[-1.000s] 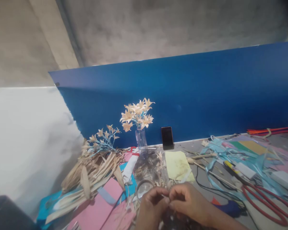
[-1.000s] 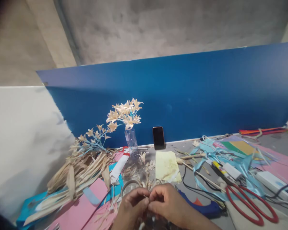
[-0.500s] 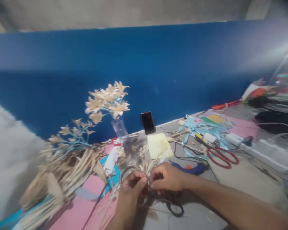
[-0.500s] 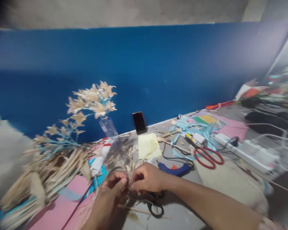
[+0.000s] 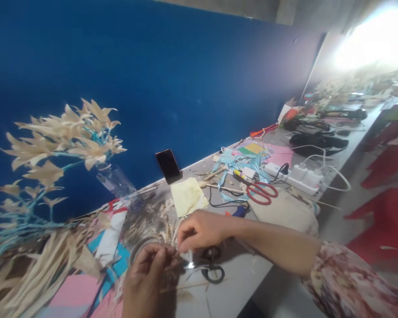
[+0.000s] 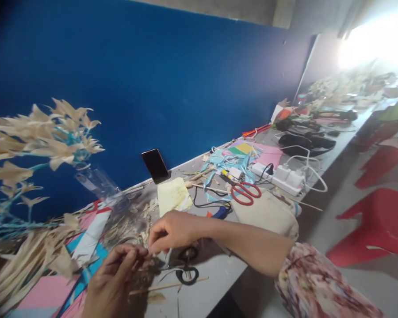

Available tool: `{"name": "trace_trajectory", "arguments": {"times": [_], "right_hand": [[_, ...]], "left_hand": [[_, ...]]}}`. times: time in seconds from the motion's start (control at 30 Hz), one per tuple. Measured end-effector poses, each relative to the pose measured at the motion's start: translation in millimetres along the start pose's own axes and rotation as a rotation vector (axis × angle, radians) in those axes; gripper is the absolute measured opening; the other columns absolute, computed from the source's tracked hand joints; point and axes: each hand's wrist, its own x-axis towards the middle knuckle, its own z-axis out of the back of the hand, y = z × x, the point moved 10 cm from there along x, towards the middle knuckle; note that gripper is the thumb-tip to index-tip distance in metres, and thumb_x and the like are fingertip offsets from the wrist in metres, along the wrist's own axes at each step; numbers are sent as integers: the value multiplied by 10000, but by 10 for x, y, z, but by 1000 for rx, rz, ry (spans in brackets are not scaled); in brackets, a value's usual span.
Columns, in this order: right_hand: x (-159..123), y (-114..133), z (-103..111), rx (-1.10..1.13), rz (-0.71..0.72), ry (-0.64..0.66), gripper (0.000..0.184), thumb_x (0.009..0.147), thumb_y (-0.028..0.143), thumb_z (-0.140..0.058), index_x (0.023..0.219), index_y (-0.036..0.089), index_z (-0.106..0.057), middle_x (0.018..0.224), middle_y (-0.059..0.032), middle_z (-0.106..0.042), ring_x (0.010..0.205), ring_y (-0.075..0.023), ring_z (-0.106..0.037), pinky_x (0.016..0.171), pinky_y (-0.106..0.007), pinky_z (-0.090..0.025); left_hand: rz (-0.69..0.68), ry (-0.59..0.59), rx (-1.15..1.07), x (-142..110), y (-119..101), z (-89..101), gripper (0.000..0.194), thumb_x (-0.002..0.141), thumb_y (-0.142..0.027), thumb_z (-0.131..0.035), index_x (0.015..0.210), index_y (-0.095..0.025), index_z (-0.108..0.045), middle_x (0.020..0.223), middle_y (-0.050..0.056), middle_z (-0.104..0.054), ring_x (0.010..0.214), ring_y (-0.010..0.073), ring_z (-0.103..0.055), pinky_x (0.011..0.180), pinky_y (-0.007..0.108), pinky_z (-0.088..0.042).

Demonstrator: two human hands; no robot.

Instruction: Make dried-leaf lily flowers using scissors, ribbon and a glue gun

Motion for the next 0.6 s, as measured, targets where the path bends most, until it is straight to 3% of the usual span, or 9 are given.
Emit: {"name": "trace_trajectory", "arguments": {"times": [0.07, 0.17, 0.27, 0.37, 0.5, 0.6], "right_hand": [[-130, 272, 274, 79, 37, -98, 128, 817, 267, -720, 831, 140, -726, 640, 27, -658, 589, -87, -617, 558, -165, -455], [-478, 763, 865, 129, 194, -337, 152, 859, 279, -666, 821, 135, -698, 725, -5, -701, 574, -79, -630, 542, -180, -489], [-897, 916, 1467, 10, 234, -618, 156, 867, 289, -653, 824, 141, -681, 704, 9, -689, 536, -66, -600, 530, -184, -478], [-1169, 554, 1830, -213, 45, -748, 189, 857, 304, -650, 756, 146, -668, 646, 18, -666, 523, -75, -579, 523, -190, -452], [-1286, -290, 1897, -649, -385, -528, 185, 879, 234, -564, 812, 142, -710, 688, -13, -709, 625, -126, -635, 613, -218, -443], [-1326, -558, 1943, -793, -454, -496, 169, 842, 176, -568, 800, 130, -726, 789, -60, -741, 731, -167, -644, 668, -242, -405]], "left_hand": [[92, 60, -1, -9, 112, -53, 369, 559, -494, -853, 676, -221, -635, 699, 49, -694, 616, 223, -658, 510, 299, -542], [188, 92, -14, -35, 291, -57, 394, 564, -496, -855, 737, -219, -635, 709, 31, -701, 609, 208, -661, 509, 292, -544], [213, 104, -64, -68, 413, -52, 365, 611, -463, -841, 803, -222, -647, 742, 23, -706, 634, 190, -664, 534, 279, -549], [247, 139, -95, -119, 483, -89, 335, 639, -400, -845, 859, -223, -664, 747, 18, -699, 660, 178, -658, 556, 265, -548], [278, 179, -172, -170, 474, -173, 310, 650, -335, -849, 870, -221, -664, 729, 7, -679, 668, 167, -647, 551, 245, -525], [251, 175, -159, -163, 448, -200, 302, 633, -335, -851, 837, -214, -664, 701, 9, -667, 620, 170, -640, 523, 262, -520]]}}
